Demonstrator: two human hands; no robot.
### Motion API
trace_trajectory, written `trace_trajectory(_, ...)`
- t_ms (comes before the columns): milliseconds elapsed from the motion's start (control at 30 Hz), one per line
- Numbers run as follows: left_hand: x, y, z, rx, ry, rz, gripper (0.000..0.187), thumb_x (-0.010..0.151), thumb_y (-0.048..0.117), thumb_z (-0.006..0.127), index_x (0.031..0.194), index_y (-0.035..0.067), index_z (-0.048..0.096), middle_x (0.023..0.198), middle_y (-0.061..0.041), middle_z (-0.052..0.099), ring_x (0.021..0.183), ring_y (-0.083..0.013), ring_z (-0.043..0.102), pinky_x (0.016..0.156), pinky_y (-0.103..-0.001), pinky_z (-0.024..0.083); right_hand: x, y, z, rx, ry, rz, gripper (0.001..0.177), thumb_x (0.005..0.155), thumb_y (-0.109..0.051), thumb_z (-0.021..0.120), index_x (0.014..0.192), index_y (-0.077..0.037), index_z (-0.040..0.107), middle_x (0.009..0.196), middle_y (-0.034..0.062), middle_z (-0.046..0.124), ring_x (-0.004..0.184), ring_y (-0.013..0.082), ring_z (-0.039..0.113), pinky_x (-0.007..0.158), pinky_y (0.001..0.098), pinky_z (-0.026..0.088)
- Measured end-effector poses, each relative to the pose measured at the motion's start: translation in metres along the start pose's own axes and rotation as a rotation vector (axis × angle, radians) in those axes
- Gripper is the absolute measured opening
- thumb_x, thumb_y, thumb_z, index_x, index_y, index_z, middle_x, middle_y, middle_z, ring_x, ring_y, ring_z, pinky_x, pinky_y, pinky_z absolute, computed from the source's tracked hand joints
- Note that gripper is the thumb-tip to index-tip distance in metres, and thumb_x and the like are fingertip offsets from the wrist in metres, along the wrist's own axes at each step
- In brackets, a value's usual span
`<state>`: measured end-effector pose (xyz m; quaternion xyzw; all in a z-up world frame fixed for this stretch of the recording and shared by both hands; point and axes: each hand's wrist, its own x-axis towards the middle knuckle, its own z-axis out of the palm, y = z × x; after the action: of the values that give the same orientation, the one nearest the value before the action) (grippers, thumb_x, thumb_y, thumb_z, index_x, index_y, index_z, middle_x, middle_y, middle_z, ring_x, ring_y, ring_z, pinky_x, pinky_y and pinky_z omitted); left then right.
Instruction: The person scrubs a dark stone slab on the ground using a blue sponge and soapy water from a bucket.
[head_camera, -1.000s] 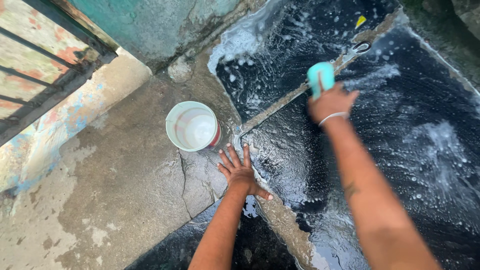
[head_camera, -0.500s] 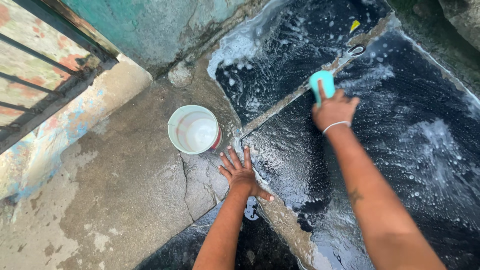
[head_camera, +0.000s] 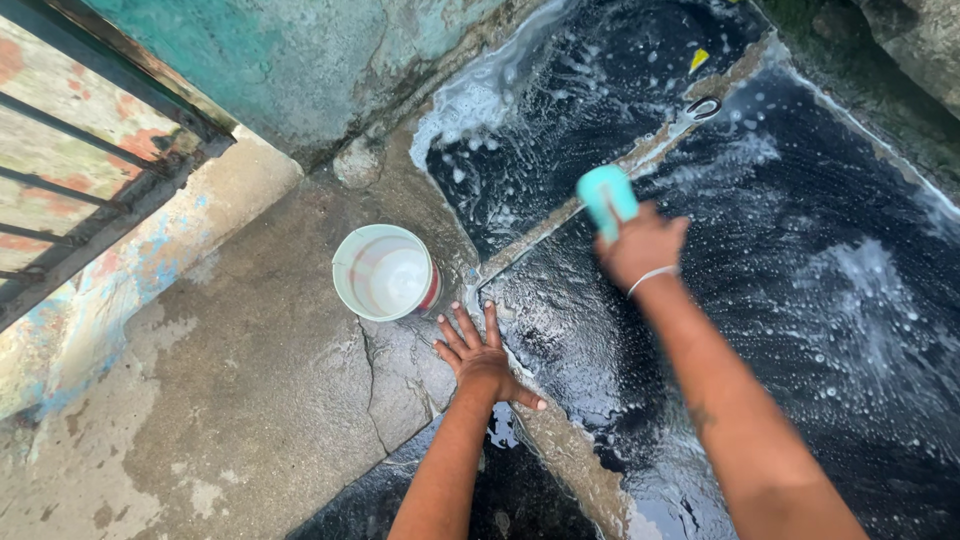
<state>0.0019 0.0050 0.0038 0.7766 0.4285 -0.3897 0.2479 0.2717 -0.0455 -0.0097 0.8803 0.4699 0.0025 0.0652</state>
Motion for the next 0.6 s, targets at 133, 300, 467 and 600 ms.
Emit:
trace_trajectory(133,-0.001,0.002,-0.002,0.041,-0.018,-0.007,0.179,0.042,0.078,0.089,0.157,0.006,-0.029,0.151,-0.047,-0.038,0.131,-0.0697,-0.04,0.105,-0.084,-0.011,0.017,0.0,0.002,0.103,-0.079,0.155,0.081,0.091,-0.048,0.055,0.164,-0.03,0.026,0.119,0.029,0.057,0.093,0.0395,0.068,0.096,0.0685,0.03)
trace_trajectory(300,0.0,0.001,-0.003,0.042,-0.012,-0.009,0.179,0.042,0.077,0.09,0.158,0.007,-0.028,0.151,-0.047,-0.038,0.131,-0.0695,-0.04,0.105,-0.084,-0.011,-0.081,-0.107,0.008,0.171,-0.006,-0.126,0.051,0.098,-0.043,0.056,0.147,-0.028,0.051,0.111,0.0185,0.064,0.078,0.0277,0.067,0.097,0.057,0.035)
trace_trajectory(467,0.001,-0.001,0.001,0.031,-0.007,-0.018,0.178,0.041,0.076,0.091,0.158,0.009,-0.027,0.153,-0.042,-0.039,0.134,-0.0662,-0.041,0.106,-0.083,-0.012,-0.118,-0.109,-0.018,0.38,0.083,-0.305,0.061,0.083,-0.04,0.064,0.142,-0.026,0.06,0.093,0.0163,0.066,0.074,0.0287,0.063,0.075,0.0487,0.035)
trace_trajectory(600,0.0,0.002,0.001,0.008,0.012,-0.033,0.183,0.039,0.075,0.093,0.157,0.01,-0.031,0.153,-0.042,-0.039,0.134,-0.066,-0.039,0.107,-0.081,-0.012,-0.087,0.028,0.013,0.261,0.096,0.214,0.043,0.081,-0.054,0.074,0.104,-0.018,0.076,0.104,0.0154,0.068,0.09,0.0324,0.063,0.083,0.0482,0.038)
